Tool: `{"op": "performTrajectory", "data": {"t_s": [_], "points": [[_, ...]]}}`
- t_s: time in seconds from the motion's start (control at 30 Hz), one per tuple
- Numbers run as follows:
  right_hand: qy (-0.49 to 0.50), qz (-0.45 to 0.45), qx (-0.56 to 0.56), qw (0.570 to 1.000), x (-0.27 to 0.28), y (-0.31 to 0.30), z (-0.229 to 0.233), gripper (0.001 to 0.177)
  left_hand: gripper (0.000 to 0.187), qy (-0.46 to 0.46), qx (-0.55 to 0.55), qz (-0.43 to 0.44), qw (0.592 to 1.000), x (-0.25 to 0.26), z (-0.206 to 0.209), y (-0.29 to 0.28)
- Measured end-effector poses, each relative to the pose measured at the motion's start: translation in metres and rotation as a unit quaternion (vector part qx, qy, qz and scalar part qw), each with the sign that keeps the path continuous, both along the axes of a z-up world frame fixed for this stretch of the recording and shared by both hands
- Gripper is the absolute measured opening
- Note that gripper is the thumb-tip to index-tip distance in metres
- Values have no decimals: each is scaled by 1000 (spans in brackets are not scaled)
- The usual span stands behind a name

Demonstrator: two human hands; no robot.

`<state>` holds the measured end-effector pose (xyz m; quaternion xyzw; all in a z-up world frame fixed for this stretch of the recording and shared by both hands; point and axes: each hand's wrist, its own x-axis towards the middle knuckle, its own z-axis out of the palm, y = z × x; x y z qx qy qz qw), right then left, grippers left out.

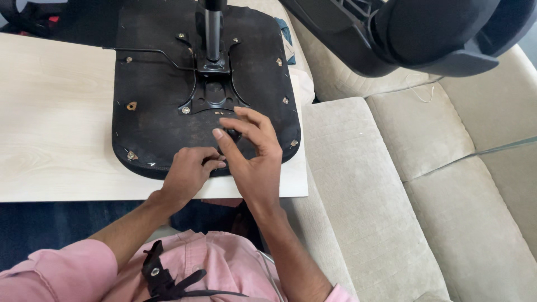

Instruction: The person uses a screwdriver to tighten screws into the underside of an overturned chair base. They rotate the tool and reposition their hands to secure multiple fasteners on the black metal base.

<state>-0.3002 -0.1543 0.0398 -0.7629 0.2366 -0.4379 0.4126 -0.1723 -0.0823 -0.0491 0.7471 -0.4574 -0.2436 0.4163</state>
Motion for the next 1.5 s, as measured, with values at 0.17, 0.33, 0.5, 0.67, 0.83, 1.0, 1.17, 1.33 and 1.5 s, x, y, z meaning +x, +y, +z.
{"op": "performTrajectory", "data": {"t_s": [0.17,0.33,0.5,0.67,0.83,1.0,1.17,1.33,1.5], "points": [[-24,8,93,995,2,4,-1,39,28,16,92,24,995,1,2,-1],[-26,13,81,996,2,2,-3,33,25,-15,-45,-33,998,3,-4,4],[-32,27,126,991,5,5,-7,26,22,-3,-24,-17,1000,2,-5,4],[-101,48,211,971,6,3,-2,34,27,34,52,16,998,2,-1,2],[-55,13,150,987,7,3,2,28,26,1,-93,-35,995,3,-4,4],[-12,16,119,993,6,4,3,29,18,-2,27,-6,1000,1,-5,4],[21,13,17,1000,5,8,5,23,17,30,-6,13,999,0,1,2],[4,-19,26,999,3,9,3,29,24,-4,-30,12,999,-3,2,-1],[35,6,79,996,-1,3,2,32,23,13,38,14,999,-5,2,1]]}}
